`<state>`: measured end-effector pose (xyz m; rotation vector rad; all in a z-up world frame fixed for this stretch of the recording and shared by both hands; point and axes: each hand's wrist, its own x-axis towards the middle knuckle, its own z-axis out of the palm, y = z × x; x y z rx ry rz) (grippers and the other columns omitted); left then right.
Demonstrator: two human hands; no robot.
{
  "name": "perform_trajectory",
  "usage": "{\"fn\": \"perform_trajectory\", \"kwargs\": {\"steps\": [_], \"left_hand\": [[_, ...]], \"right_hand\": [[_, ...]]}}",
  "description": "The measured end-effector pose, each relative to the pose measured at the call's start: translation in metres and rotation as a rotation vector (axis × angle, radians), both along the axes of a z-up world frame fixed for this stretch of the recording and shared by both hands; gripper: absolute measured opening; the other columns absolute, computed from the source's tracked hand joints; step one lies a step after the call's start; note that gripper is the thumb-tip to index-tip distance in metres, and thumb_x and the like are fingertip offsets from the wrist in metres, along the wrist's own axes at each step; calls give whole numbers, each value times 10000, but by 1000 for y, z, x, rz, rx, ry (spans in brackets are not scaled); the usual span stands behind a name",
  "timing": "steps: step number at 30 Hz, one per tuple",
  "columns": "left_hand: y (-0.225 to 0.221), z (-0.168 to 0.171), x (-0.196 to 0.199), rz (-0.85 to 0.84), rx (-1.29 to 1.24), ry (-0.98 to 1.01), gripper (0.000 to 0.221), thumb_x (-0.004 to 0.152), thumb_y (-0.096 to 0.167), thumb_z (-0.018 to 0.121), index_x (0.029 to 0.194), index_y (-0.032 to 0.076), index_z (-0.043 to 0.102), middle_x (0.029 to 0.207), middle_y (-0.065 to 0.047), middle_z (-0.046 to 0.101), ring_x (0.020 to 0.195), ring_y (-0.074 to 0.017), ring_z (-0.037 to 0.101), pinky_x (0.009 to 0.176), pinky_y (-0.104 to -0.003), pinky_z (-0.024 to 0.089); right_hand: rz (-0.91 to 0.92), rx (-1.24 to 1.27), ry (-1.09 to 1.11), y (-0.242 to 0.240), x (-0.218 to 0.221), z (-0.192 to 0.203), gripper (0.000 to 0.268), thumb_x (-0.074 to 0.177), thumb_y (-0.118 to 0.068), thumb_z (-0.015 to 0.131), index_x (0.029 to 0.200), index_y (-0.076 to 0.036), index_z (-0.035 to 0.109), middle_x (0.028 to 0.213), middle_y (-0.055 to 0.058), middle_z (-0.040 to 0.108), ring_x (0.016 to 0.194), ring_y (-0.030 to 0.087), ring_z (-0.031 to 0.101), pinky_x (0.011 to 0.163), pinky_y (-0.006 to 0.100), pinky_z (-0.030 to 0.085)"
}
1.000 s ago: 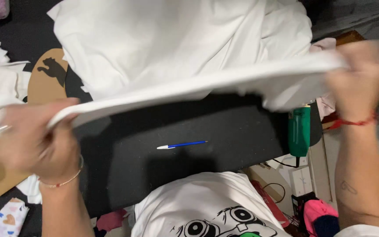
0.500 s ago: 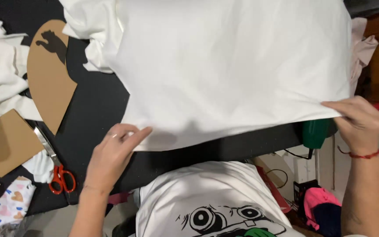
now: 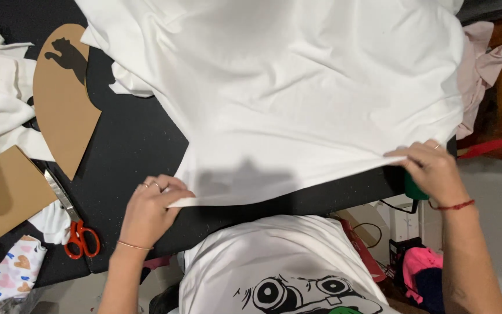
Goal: Cutting fabric with a rotary cutter and sorting through various fabric scraps on a workbench
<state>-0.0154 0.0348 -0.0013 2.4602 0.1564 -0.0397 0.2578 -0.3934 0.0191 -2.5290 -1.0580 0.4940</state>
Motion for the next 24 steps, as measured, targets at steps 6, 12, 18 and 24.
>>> {"fn": "perform_trajectory", "kwargs": {"steps": [6, 12, 18, 24], "left_hand": [[25, -6, 9, -122, -162, 205, 238, 644, 36, 558, 806, 170, 672, 914, 91, 670, 881, -124, 607, 846, -323, 388], [24, -1, -5, -48, -69, 290, 160, 707, 336, 598, 783, 238, 699, 841, 165, 679, 760, -128, 619, 669, -289, 447], [37, 5, 15, 258, -355, 206, 139, 793, 172, 556, 901, 136, 635, 752, 14, 608, 635, -100, 484, 615, -239, 344], [34, -15, 55, 568, -353, 99, 210, 885, 257, 455, 948, 110, 592, 725, 34, 552, 574, -91, 413, 547, -249, 330]], "right_hand": [[184, 145, 16, 40, 19, 27, 95, 759, -147, 602, 793, -70, 647, 840, 55, 638, 831, 215, 589, 825, 348, 440], [-49, -154, 320, -9, 20, -4, 117, 720, -138, 624, 789, -158, 716, 889, -35, 688, 850, 80, 621, 805, 209, 456], [-161, -87, 137, 25, 41, 13, 178, 798, -128, 615, 971, -118, 662, 748, 5, 636, 630, 64, 522, 574, 191, 416], [-263, 48, 89, 53, 75, -20, 94, 869, -114, 578, 873, -38, 633, 877, 22, 618, 815, 111, 515, 705, 229, 368]]}}
